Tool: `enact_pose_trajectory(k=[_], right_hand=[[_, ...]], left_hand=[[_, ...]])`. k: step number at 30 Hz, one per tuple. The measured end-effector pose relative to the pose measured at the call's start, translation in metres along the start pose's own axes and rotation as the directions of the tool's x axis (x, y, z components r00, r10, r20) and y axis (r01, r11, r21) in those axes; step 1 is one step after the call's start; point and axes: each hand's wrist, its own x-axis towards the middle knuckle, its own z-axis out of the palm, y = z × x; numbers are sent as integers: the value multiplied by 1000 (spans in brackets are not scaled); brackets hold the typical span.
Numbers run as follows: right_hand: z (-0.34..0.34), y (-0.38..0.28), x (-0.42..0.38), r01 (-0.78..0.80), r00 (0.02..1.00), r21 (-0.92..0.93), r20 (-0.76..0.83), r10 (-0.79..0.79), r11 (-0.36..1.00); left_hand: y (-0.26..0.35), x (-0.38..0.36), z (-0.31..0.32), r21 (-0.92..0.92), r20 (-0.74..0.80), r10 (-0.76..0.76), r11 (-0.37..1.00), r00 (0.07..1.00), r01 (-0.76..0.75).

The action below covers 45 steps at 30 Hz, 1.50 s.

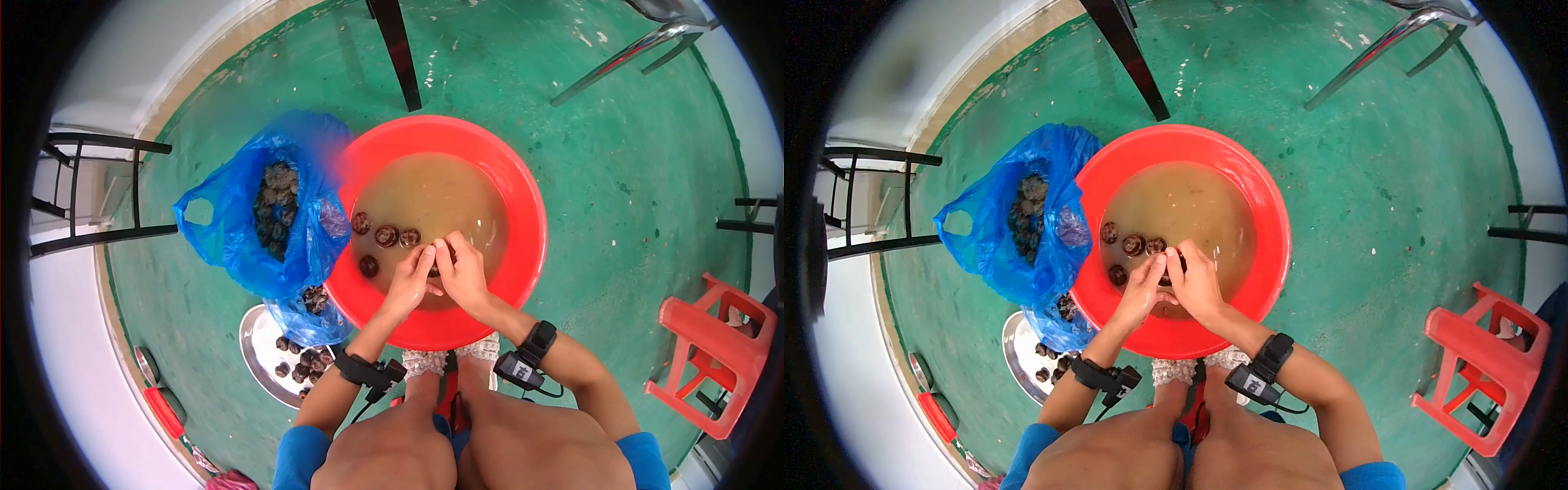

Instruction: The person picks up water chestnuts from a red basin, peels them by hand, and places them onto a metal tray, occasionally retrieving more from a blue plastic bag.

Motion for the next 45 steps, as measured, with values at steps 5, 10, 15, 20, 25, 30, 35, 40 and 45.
enact_pose_trajectory(k=[5, 10, 15, 20, 25, 30, 35, 40, 45], right_hand=[[-12, 30, 35, -177, 959, -481, 111, 261, 859], [-36, 115, 56, -304, 854, -770, 41, 519, 561], [-18, 56, 39, -871, 413, 162, 754, 511, 464], [-3, 42, 30, -377, 776, -12, 542, 323, 926], [-16, 17, 13, 235, 866, -295, 496, -62, 926], [-23, 15, 24, -373, 845, 122, 453, 283, 920], [-28, 18, 25, -537, 755, 148, 522, 395, 830], [-25, 24, 19, -392, 849, 115, 426, 311, 913], [-32, 7, 13, -405, 828, 33, 438, 352, 914]], left_hand=[[-26, 12, -30, -355, 53, -286, 890, 957, 286], [-55, 28, -53, -679, 67, -451, 633, 890, 372], [-65, 36, -54, -711, 120, -541, 539, 832, 453], [-58, 35, -43, -656, 207, -441, 600, 874, 458], [-38, 28, -36, -528, 241, -388, 716, 889, 456], [-21, 27, -38, 116, 48, -490, 868, 870, 483], [-24, 23, -24, -67, -24, -218, 974, 976, 216], [-8, 12, -10, 31, 146, 23, 999, 989, -28], [5, 8, -9, -46, 215, 130, 991, 968, -123]])
